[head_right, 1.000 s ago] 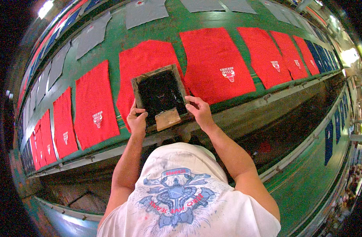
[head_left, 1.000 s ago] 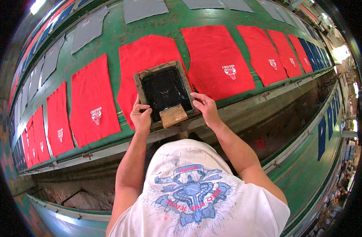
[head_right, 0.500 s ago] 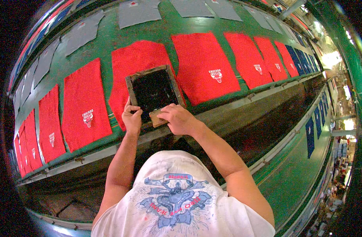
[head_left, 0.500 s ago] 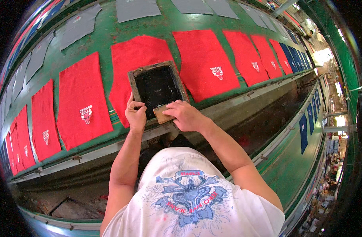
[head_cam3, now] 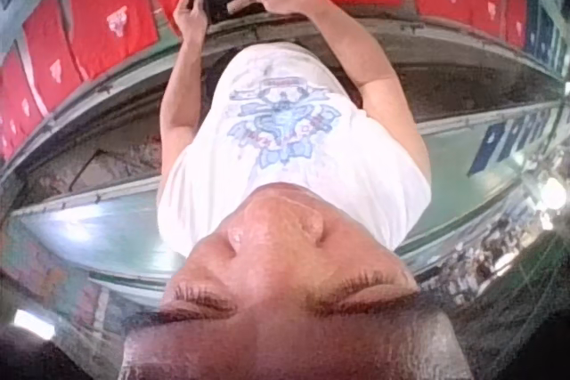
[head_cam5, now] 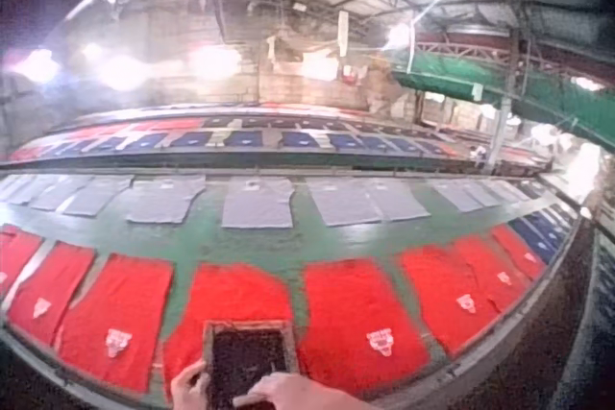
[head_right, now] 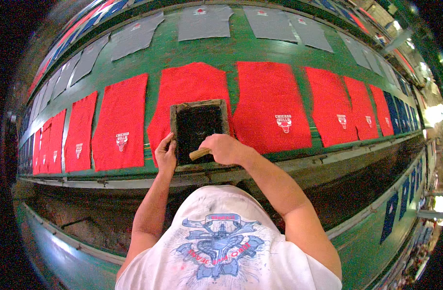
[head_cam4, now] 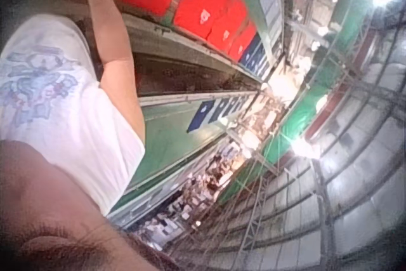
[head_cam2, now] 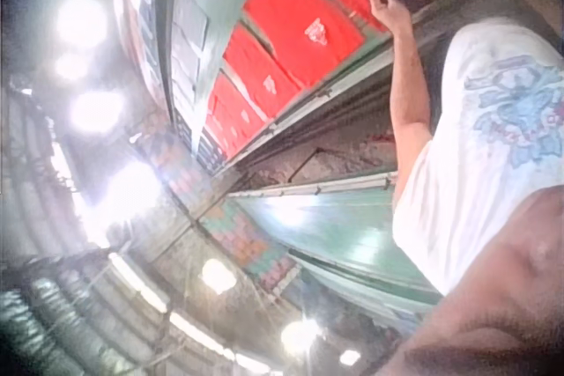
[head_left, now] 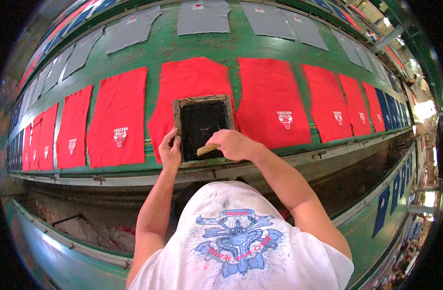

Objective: The person uses a squeegee to press ink through a screen-printing frame onto a series of t-shirts laid out on a green workbench. The shirts include black, red, and blue variants, each receiving a white logo print in sequence.

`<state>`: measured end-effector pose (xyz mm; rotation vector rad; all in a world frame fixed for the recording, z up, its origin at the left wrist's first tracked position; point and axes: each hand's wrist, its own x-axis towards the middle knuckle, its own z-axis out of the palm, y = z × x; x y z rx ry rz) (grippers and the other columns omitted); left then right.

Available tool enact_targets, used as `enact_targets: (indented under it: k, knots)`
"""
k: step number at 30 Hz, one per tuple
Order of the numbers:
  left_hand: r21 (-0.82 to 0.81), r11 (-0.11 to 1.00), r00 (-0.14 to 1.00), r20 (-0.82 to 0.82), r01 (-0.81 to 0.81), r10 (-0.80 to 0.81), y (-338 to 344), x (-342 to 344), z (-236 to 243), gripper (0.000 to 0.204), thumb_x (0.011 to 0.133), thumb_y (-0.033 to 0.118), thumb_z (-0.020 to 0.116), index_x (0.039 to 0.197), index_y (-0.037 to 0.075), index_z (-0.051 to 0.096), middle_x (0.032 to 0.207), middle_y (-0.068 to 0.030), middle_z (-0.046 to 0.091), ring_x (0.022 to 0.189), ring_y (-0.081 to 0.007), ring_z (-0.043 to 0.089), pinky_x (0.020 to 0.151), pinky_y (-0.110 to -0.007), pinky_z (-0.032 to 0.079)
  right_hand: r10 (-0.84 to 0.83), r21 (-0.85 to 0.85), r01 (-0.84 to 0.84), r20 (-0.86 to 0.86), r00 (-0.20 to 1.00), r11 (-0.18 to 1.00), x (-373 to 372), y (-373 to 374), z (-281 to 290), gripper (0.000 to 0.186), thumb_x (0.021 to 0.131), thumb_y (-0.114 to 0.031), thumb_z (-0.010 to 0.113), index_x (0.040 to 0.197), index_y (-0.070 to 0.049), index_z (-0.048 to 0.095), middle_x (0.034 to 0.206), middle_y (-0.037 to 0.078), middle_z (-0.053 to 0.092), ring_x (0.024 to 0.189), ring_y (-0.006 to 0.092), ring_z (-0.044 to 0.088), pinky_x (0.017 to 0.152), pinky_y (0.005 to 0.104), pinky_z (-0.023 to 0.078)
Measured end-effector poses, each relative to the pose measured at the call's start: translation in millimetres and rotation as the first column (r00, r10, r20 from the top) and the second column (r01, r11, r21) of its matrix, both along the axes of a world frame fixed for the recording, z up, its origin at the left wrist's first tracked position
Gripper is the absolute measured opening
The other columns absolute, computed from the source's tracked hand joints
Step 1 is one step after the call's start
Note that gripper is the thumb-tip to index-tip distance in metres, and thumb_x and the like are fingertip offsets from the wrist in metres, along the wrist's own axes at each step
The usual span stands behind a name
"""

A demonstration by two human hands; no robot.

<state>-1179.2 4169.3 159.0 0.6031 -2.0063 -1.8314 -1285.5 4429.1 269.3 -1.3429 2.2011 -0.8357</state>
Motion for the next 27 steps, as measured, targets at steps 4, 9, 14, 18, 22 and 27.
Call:
enact_targets:
  k: [4,9,14,18,22,27]
  knots:
    - [0.106,0.99,0.986,0.149,-0.089,0.073,-3,-5,7,0.034,0.098,-0.003,0.081,0.132,-0.003,0.079,0.124,-0.0085,0.082,0.112,-0.0154,0.075,0.102,-0.031,0.058,-0.02,-0.041,0.02,0.013,1.0,0.999,-46,-8,-12,0.036,0.089,0.005,0.066,0.122,-0.005,0.079,0.115,0.02,0.076,0.114,0.0415,0.07,0.104,0.0511,0.056]
    - [0.128,0.981,0.983,0.132,-0.147,0.13,-5,-12,10,0.041,0.09,-0.011,0.078,0.131,-0.003,0.079,0.117,-0.0065,0.082,0.102,-0.0141,0.075,0.094,-0.03,0.059,-0.139,-0.206,0.091,-0.231,0.963,0.974,-85,-31,-30,0.038,0.087,0.007,0.064,0.121,-0.001,0.079,0.114,0.019,0.076,0.114,0.041,0.069,0.104,0.0488,0.056]
    - [0.126,0.979,0.97,0.206,-0.159,0.131,-5,-14,14,0.042,0.091,-0.011,0.077,0.132,-0.003,0.078,0.115,-0.0055,0.081,0.099,-0.013,0.074,0.092,-0.03,0.059,-0.193,-0.22,0.125,-0.322,0.927,0.968,-85,-33,-33,0.04,0.087,0.004,0.064,0.124,-0.002,0.08,0.111,0.016,0.077,0.109,0.0372,0.071,0.103,0.0484,0.057]
    - [0.097,0.986,0.969,0.22,-0.137,0.113,-5,-14,22,0.042,0.09,-0.011,0.079,0.132,-0.003,0.078,0.116,-0.0057,0.081,0.099,-0.0127,0.073,0.091,-0.03,0.059,-0.106,-0.166,0.033,-0.447,0.888,0.985,-58,-26,-30,0.033,0.092,-0.009,0.066,0.122,-0.008,0.08,0.104,0.014,0.077,0.103,0.0342,0.074,0.092,0.0475,0.059]
    - [0.105,0.99,0.968,0.239,-0.098,0.071,-7,-16,27,0.041,0.091,-0.01,0.08,0.131,-0.002,0.078,0.118,-0.0067,0.08,0.1,-0.0129,0.073,0.092,-0.03,0.058,-0.086,-0.15,0.016,-0.47,0.878,0.988,-21,-18,-24,0.022,0.094,-0.013,0.065,0.112,-0.007,0.075,0.101,0.013,0.076,0.101,0.0322,0.073,0.088,0.0461,0.057]
    - [0.084,0.995,0.973,0.227,-0.051,0.03,-10,-17,27,0.043,0.092,-0.011,0.079,0.134,-0.002,0.077,0.118,-0.0064,0.08,0.1,-0.0128,0.073,0.092,-0.03,0.058,-0.081,-0.134,0.026,-0.425,0.902,0.991,27,-7,-21,0.027,0.093,-0.016,0.065,0.115,-0.007,0.077,0.105,0.013,0.076,0.102,0.0324,0.071,0.094,0.0466,0.055]
